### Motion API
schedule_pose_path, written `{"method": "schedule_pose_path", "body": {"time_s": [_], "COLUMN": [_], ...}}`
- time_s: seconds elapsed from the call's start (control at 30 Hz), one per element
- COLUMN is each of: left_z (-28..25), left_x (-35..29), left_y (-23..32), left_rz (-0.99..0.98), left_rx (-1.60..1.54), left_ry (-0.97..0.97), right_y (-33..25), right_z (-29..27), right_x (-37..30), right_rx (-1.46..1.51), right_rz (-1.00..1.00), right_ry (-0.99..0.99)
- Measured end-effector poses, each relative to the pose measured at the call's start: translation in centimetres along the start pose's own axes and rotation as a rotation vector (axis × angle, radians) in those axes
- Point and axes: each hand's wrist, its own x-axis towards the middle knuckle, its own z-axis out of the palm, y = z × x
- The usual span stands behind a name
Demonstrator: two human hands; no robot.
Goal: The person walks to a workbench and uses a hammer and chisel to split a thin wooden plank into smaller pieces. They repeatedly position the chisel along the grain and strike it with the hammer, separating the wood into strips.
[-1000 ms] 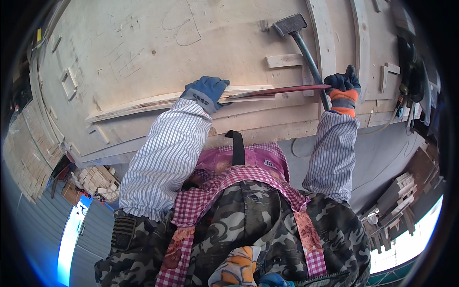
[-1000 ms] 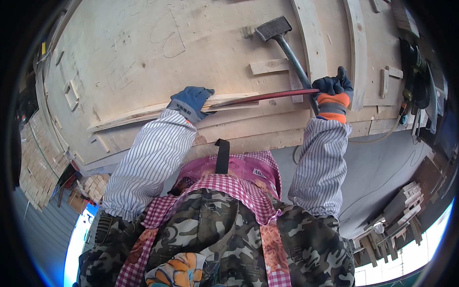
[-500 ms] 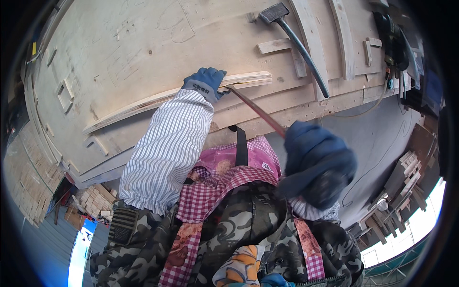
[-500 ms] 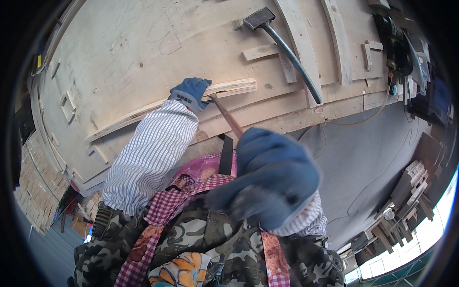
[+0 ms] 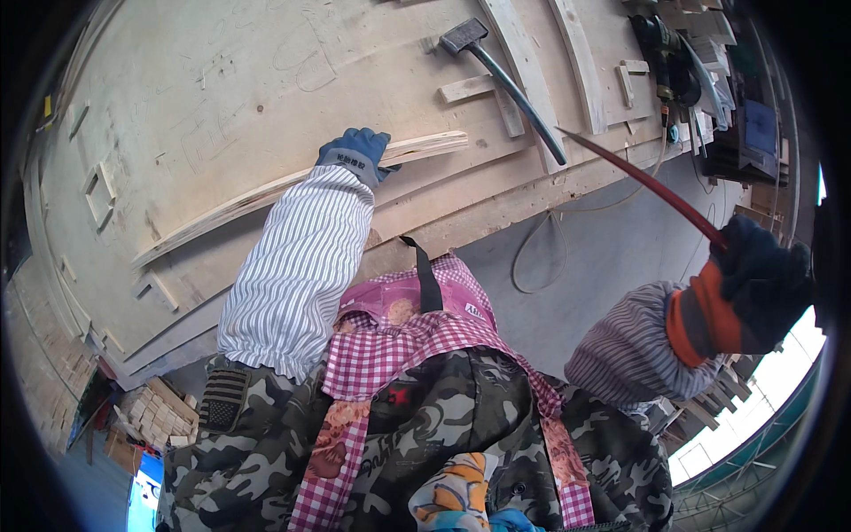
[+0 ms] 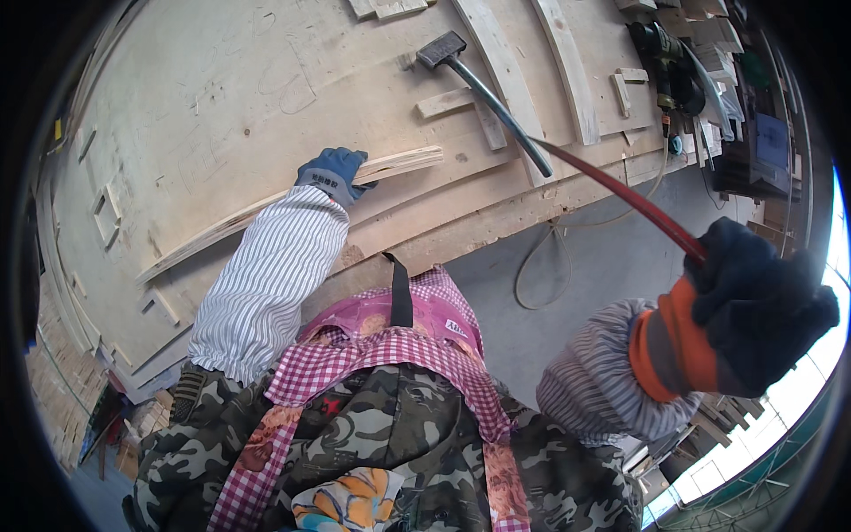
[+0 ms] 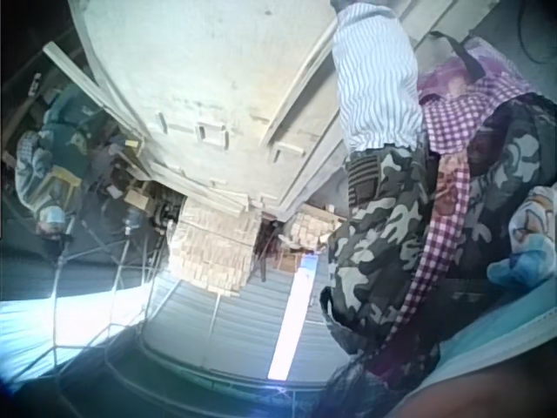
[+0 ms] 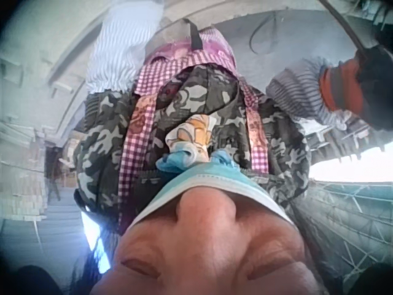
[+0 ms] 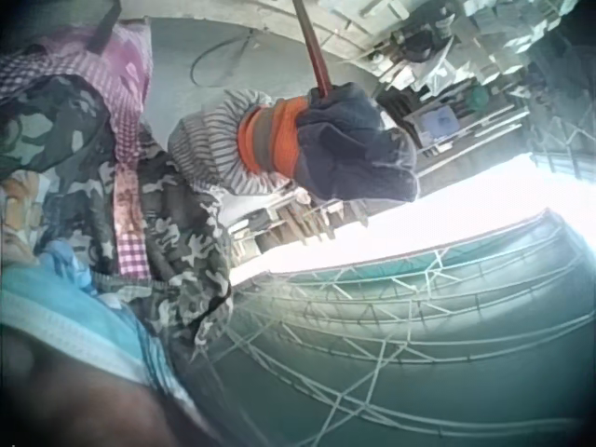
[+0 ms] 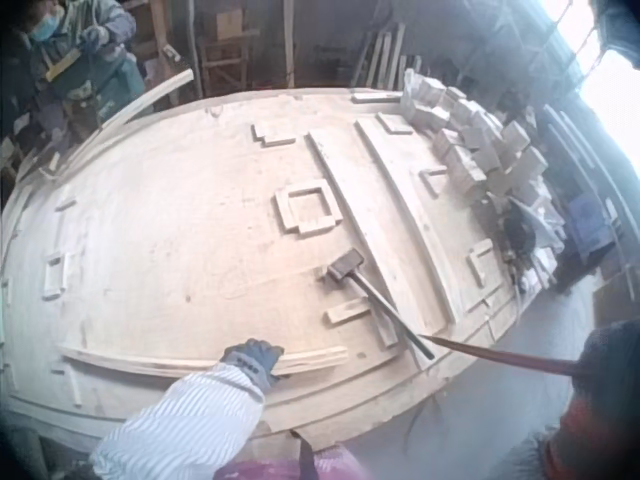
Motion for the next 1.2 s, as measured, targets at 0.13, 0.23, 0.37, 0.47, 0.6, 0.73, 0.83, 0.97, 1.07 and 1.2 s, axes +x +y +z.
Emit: {"method": "schedule_pose_path", "body": {"time_s": [0.13,0.23,0.37,0.47,0.6,0.73,0.83,0.97,1.07,1.2], "left_z": [0.5,1.0,1.2,1.2,1.2,1.2,1.2,1.1,0.8,0.7], "left_x": [0.1,0.3,0.6,0.5,0.4,0.5,0.5,0.3,0.3,0.4], "left_y": [-0.3,-0.4,-0.4,-0.4,-0.4,-0.4,-0.4,-0.3,-0.1,-0.1], "left_rz": [-0.009,-0.007,-0.008,-0.002,-0.005,-0.011,0.001,-0.002,-0.012,-0.009], "left_rx": [-0.011,-0.005,-0.019,-0.023,-0.018,-0.02,-0.031,-0.018,-0.019,-0.031], "left_ry": [0.02,0.042,0.067,0.08,0.08,0.058,0.075,0.081,0.065,0.03], "right_y": [6.1,8.3,9.3,10.4,11.4,11.3,11.8,14.2,16.4,17.1], "right_z": [-1.2,-0.2,1.3,1.2,0.1,0.9,1.7,0.8,0.6,4.3], "right_x": [-6.7,-8.8,-7.3,-7.0,-8.4,-8.1,-5.6,-1.7,1.7,7.3], "right_rx": [0.357,0.429,0.386,0.446,0.478,0.515,0.716,0.494,0.318,0.502], "right_rz": [-0.085,-0.037,-0.056,-0.017,0.061,0.093,0.169,0.295,0.406,0.649], "right_ry": [0.096,0.124,0.026,-0.036,-0.066,0.062,0.039,-0.055,-0.095,0.074]}}
